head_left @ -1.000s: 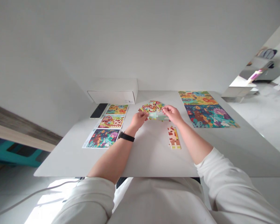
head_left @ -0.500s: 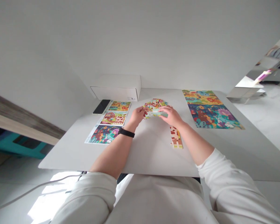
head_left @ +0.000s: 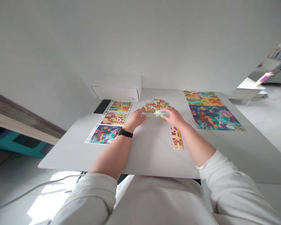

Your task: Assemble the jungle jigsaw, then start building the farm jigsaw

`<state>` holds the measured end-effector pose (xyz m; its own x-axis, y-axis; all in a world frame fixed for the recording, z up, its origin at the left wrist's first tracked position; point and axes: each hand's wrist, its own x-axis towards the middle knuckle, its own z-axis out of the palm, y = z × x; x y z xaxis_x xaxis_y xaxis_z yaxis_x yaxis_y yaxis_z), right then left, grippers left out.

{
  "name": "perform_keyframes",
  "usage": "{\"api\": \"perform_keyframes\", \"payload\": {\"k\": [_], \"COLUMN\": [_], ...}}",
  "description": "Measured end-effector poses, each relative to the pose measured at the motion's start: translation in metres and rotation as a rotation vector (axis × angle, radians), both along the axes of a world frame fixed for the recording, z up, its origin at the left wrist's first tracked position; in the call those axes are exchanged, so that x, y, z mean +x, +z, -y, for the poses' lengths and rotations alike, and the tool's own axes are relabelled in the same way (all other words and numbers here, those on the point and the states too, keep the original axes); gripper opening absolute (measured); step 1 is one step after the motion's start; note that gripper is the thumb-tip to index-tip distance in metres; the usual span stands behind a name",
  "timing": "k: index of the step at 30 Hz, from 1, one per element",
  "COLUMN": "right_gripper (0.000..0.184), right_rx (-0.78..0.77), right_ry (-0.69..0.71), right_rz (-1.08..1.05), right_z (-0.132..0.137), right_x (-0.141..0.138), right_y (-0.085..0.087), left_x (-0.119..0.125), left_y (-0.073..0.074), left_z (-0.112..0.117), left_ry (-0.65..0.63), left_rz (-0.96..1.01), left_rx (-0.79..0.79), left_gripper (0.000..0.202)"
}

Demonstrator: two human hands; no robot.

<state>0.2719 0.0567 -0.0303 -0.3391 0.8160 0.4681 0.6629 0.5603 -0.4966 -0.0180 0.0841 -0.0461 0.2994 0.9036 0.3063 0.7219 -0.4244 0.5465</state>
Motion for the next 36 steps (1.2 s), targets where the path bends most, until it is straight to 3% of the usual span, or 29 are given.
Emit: {"api": "perform_keyframes", "payload": {"k": [4,9,16,30,36], "right_gripper": [0.03,0.031,0.023,0.026,0.037], "right_rx": [-0.053,-0.131,-0.092,-0.065,-0.064], "right_ry": [-0.003,-0.023,-0.022,-0.012,-0.005], "right_rz": [0.058,0.168,0.254,0.303,0.218], "right_z": [-0.002,-0.013,-0.023,-0.022,-0.029], "right_x": [-0.003,-0.018,-0.039,-0.041,-0.023], "right_y": [0.007,0.013,-0.01,-0.026,-0.018], "left_x": [-0.001,-0.002,-0.002,0.001,0.001], "left_y": [0.0,-0.002,-0.004,-0.001,-0.003], "left_z": [0.0,-0.002,-0.003,0.002,0.003], "left_ry": [-0.085,-0.088,-0.118,-0.167,-0.122], "left_rz": [-0.13,-0.161,-0.17,-0.24,-0.23], "left_rx": [-0.029,-0.032,-0.038,-0.015,-0.029], "left_gripper": [0.037,0.034,0.031,0.034,0.034]}}
